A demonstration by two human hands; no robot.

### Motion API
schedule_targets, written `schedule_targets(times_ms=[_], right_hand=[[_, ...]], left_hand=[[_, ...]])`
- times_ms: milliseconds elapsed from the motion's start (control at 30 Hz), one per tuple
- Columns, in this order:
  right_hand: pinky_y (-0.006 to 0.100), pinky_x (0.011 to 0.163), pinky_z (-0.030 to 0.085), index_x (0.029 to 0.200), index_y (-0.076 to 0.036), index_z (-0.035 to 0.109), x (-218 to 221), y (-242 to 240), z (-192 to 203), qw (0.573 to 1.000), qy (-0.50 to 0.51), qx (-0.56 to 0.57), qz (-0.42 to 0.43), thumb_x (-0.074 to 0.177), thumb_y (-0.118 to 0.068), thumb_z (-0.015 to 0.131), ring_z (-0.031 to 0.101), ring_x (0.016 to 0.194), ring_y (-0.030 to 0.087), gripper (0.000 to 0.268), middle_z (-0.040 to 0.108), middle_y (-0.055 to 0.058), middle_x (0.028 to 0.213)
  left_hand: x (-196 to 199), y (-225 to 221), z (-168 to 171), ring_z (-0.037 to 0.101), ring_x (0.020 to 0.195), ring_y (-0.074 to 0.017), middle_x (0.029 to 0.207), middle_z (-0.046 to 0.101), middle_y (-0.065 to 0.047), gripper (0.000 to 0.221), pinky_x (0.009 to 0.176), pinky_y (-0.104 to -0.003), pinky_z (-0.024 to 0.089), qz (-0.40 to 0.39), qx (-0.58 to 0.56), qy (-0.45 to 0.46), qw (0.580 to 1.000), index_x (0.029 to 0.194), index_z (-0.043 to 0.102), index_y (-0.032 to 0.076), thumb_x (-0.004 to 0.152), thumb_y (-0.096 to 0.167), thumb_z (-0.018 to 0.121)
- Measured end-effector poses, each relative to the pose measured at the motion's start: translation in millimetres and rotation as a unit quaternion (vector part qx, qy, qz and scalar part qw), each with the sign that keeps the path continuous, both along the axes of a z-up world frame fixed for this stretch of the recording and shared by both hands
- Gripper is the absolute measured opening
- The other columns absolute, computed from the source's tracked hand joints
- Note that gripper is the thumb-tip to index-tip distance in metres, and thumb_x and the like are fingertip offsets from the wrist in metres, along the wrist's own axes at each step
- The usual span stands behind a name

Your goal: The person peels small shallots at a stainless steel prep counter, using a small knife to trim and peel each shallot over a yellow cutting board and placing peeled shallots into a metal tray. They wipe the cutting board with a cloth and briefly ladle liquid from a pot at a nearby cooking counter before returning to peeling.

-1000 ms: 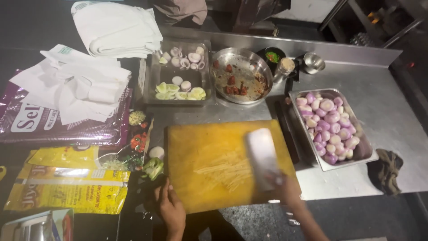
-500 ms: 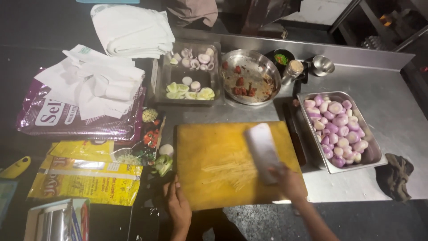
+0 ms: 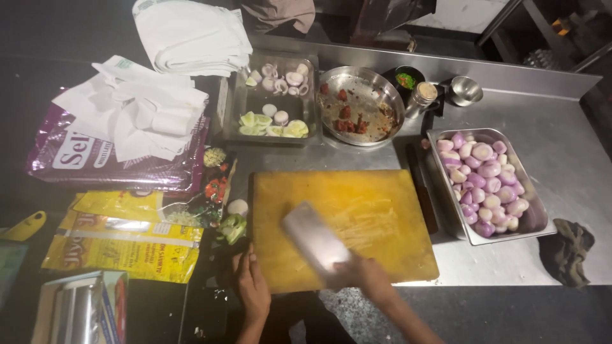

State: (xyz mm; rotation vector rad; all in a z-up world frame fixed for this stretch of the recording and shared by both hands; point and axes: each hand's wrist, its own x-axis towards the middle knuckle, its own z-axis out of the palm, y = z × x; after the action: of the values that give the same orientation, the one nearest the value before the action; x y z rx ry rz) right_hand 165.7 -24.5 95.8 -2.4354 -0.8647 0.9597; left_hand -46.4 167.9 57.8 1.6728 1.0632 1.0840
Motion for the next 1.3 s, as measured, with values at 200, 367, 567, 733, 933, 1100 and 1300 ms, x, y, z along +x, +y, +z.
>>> schedule_targets(times_ms=[200, 367, 567, 733, 933, 1100, 1300], right_hand=[[0.04, 0.065, 0.063, 0.13, -0.012, 0.066, 76, -31, 48, 0.981, -0.111, -0.086, -0.137, 0.093, -0.057, 0.061, 0.077, 0.071, 0.026, 0.059, 0.08, 0.018, 0.091], [0.041, 0.068, 0.065, 0.136, -0.015, 0.062, 44, 30, 69, 0.986, -0.036, -0.105, -0.121, 0.094, -0.056, 0.054, 0.08, 0.071, 0.028, 0.059, 0.078, 0.019, 0.097], [0.044, 0.083, 0.06, 0.135, -0.007, 0.061, 8, 88, 94, 0.987, -0.118, -0.082, 0.068, 0.093, -0.058, 0.062, 0.076, 0.092, 0.036, 0.066, 0.077, 0.026, 0.093], [0.047, 0.076, 0.062, 0.133, -0.003, 0.058, 65, 97, 25, 0.992, -0.125, 0.007, 0.019, 0.076, -0.059, 0.077, 0.077, 0.088, 0.038, 0.082, 0.075, 0.027, 0.092], [0.043, 0.082, 0.058, 0.141, -0.021, 0.061, 41, 52, 15, 0.988, -0.071, -0.09, 0.104, 0.092, -0.062, 0.066, 0.076, 0.082, 0.028, 0.064, 0.08, 0.015, 0.101], [0.042, 0.072, 0.064, 0.149, -0.02, 0.05, 38, 68, 82, 0.992, -0.011, -0.125, 0.02, 0.095, -0.056, 0.058, 0.076, 0.061, 0.019, 0.065, 0.083, 0.012, 0.098], [0.034, 0.068, 0.057, 0.16, -0.019, 0.033, 52, 58, 48, 0.989, -0.038, -0.138, 0.039, 0.093, -0.053, 0.071, 0.065, 0.055, 0.01, 0.084, 0.076, 0.013, 0.096]], left_hand=[[4, 0, 5, 0.063, 0.106, -0.0295, 0.112, 0.062, -0.016, 0.036, 0.093, -0.038, 0.049, 0.015, -0.016, 0.01, 1.0, 0.127, 0.066, -0.004, 0.107, 0.018, 0.046], [6, 2, 7, 0.064, 0.107, -0.03, 0.113, 0.063, -0.016, 0.036, 0.093, -0.038, 0.049, 0.026, -0.019, 0.009, 0.999, 0.126, 0.066, -0.004, 0.107, 0.017, 0.043], [0, -2, 8, 0.063, 0.106, -0.0324, 0.111, 0.062, -0.017, 0.04, 0.094, -0.04, 0.048, 0.006, -0.033, 0.014, 0.999, 0.128, 0.066, -0.004, 0.108, 0.019, 0.04], [3, 3, -10, 0.061, 0.109, -0.0339, 0.114, 0.062, -0.019, 0.042, 0.095, -0.041, 0.047, 0.008, -0.012, 0.016, 1.0, 0.129, 0.066, -0.004, 0.109, 0.02, 0.038], [2, 1, 9, 0.063, 0.111, -0.0345, 0.116, 0.064, -0.018, 0.043, 0.097, -0.041, 0.048, 0.012, -0.028, -0.008, 1.0, 0.127, 0.067, -0.004, 0.109, 0.022, 0.038], [3, 1, 6, 0.062, 0.111, -0.0353, 0.116, 0.065, -0.019, 0.043, 0.097, -0.041, 0.048, 0.018, -0.023, -0.007, 1.0, 0.125, 0.067, -0.006, 0.11, 0.023, 0.039], [5, 4, 12, 0.063, 0.11, -0.034, 0.114, 0.066, -0.018, 0.043, 0.096, -0.041, 0.048, 0.021, -0.008, -0.007, 1.0, 0.124, 0.068, -0.006, 0.11, 0.022, 0.039]])
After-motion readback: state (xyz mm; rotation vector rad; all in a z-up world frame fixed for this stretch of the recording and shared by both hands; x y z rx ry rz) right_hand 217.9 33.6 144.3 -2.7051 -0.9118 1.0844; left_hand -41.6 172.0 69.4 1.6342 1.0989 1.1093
